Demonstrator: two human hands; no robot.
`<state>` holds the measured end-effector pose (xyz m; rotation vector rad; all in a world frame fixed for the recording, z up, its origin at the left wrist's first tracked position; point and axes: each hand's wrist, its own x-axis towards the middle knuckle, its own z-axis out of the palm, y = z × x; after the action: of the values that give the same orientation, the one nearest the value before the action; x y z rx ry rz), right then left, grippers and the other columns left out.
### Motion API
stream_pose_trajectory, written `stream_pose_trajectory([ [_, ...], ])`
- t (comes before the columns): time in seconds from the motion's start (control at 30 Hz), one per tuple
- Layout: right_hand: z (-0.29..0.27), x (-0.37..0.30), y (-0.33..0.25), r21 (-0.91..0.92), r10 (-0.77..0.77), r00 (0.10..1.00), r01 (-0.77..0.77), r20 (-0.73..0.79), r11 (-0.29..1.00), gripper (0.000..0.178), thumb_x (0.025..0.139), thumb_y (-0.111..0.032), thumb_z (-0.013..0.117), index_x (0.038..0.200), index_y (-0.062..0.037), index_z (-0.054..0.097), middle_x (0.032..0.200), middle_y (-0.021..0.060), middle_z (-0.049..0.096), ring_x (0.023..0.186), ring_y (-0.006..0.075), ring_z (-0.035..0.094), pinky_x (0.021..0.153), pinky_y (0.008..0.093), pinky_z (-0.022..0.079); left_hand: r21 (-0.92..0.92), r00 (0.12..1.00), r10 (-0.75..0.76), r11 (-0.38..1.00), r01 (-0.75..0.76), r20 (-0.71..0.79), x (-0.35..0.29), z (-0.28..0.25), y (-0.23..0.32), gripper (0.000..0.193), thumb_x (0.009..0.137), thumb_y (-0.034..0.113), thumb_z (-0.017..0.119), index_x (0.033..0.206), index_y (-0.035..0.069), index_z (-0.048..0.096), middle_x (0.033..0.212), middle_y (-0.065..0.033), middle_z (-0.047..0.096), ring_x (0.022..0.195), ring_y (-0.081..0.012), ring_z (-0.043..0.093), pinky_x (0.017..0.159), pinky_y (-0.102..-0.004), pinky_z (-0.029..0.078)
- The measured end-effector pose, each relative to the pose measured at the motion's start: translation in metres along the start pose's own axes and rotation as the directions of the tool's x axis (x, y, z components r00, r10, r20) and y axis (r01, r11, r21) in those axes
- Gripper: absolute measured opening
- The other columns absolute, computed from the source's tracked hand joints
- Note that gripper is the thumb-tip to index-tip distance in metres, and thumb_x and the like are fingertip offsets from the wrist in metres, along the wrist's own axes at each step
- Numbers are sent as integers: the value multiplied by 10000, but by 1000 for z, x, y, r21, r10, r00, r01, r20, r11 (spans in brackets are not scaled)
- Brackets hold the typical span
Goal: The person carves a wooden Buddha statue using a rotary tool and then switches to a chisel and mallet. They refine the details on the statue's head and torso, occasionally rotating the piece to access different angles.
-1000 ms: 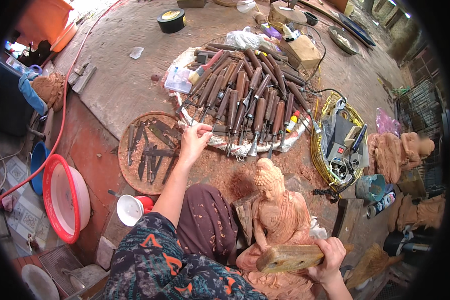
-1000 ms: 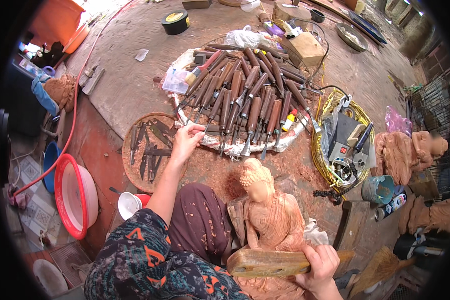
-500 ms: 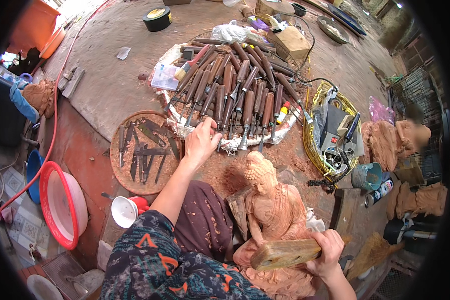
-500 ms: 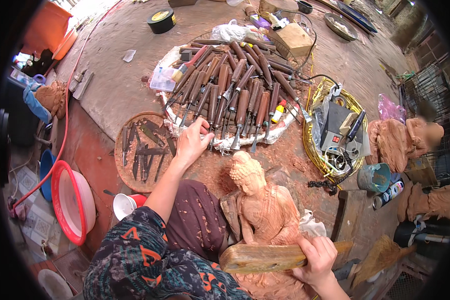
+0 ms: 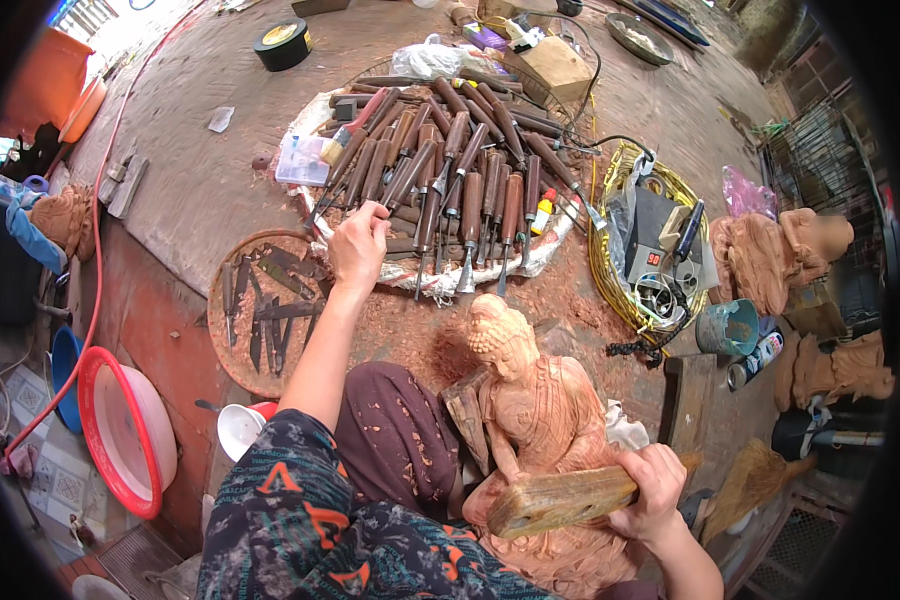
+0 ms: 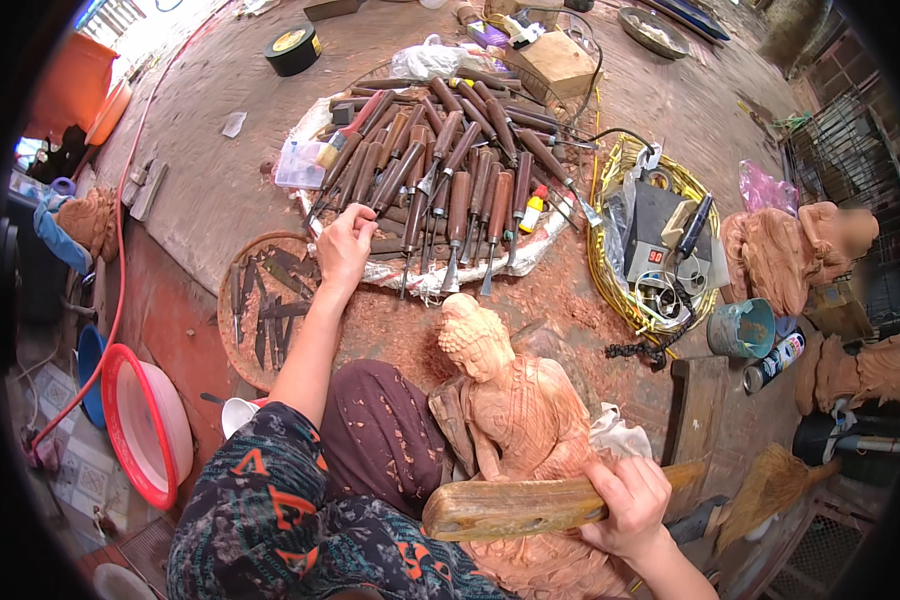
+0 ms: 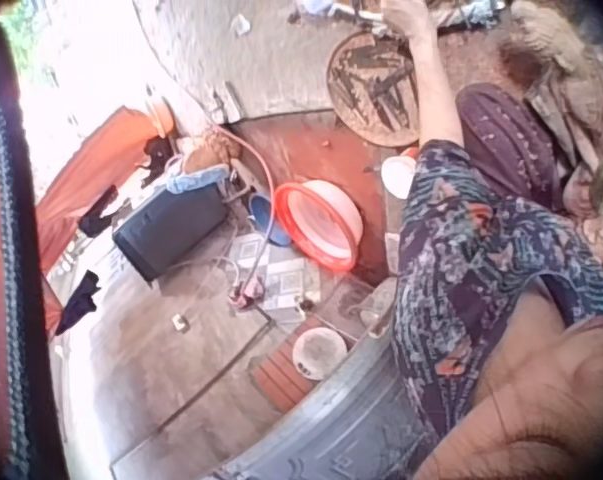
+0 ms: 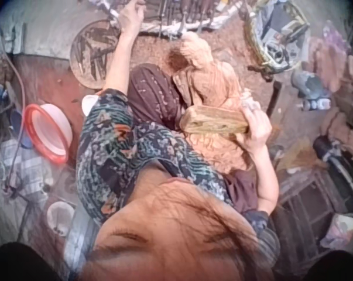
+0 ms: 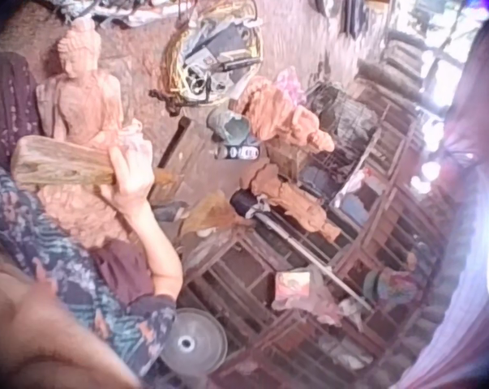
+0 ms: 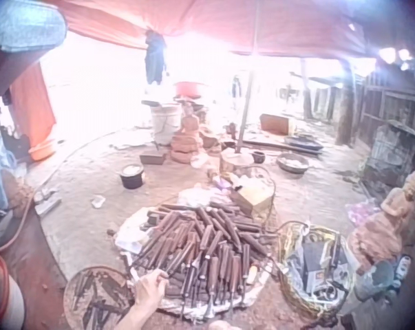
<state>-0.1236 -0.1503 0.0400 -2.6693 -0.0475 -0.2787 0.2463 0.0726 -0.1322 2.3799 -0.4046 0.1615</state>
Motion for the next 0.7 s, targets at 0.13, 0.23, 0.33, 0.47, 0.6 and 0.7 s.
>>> stream_pose_trajectory([
  [0.13, -1, 0, 0, -5, 6, 1000, -6, 7, 1000, 454, 692, -389, 729, 957, -39, 612, 666, 91, 452, 583, 281, 494, 547, 381, 387, -190, 994, -109, 975, 112, 26, 10, 1, -1, 155, 826, 87, 668, 980, 96, 658, 803, -73, 716, 749, -232, 691, 656, -342, 514],
  [0.23, -1, 0, -1, -7, 10, 1000, -10, 5, 1000, 463, 695, -401, 730, 960, -40, 614, 666, 89, 455, 584, 280, 496, 547, 380, 388, -298, 978, -171, 933, 199, 120, 16, -1, 0, 150, 849, 74, 654, 996, 47, 661, 823, -59, 722, 743, -140, 681, 684, -277, 512],
  [0.33, 0, 1, -2, -2, 20, 1000, -20, 3, 1000, 466, 695, -409, 732, 957, -41, 616, 666, 89, 457, 585, 279, 498, 548, 380, 388, -249, 984, -150, 953, 170, 97, 12, -1, 9, 161, 843, 67, 632, 1002, 64, 661, 775, -66, 701, 707, -154, 667, 651, -296, 504],
  [0.47, -1, 1, -2, 3, 30, 1000, -30, 10, 1000, 457, 696, -404, 731, 951, -43, 618, 667, 90, 460, 586, 279, 501, 550, 381, 390, -5, 998, 65, 998, -65, -22, 0, 11, 6, 183, 810, 67, 602, 981, 95, 661, 722, -101, 626, 661, -266, 630, 620, -386, 491],
  [0.6, -1, 3, -3, 0, 40, 999, -40, -3, 999, 424, 677, -354, 733, 942, -44, 616, 667, 89, 456, 585, 282, 499, 551, 381, 391, 130, 973, 196, 975, -180, -121, -6, 12, 17, 111, 827, 105, 625, 932, 96, 660, 769, -93, 590, 701, -278, 604, 648, -407, 482],
  [0.7, 1, 0, -2, -8, 58, 998, -58, -5, 998, 411, 646, -307, 735, 938, -45, 612, 665, 88, 450, 584, 284, 496, 551, 382, 391, 115, 964, 214, 973, -198, -159, -3, 10, 38, 84, 831, 132, 643, 906, 99, 659, 775, -79, 594, 729, -280, 605, 668, -413, 484],
])
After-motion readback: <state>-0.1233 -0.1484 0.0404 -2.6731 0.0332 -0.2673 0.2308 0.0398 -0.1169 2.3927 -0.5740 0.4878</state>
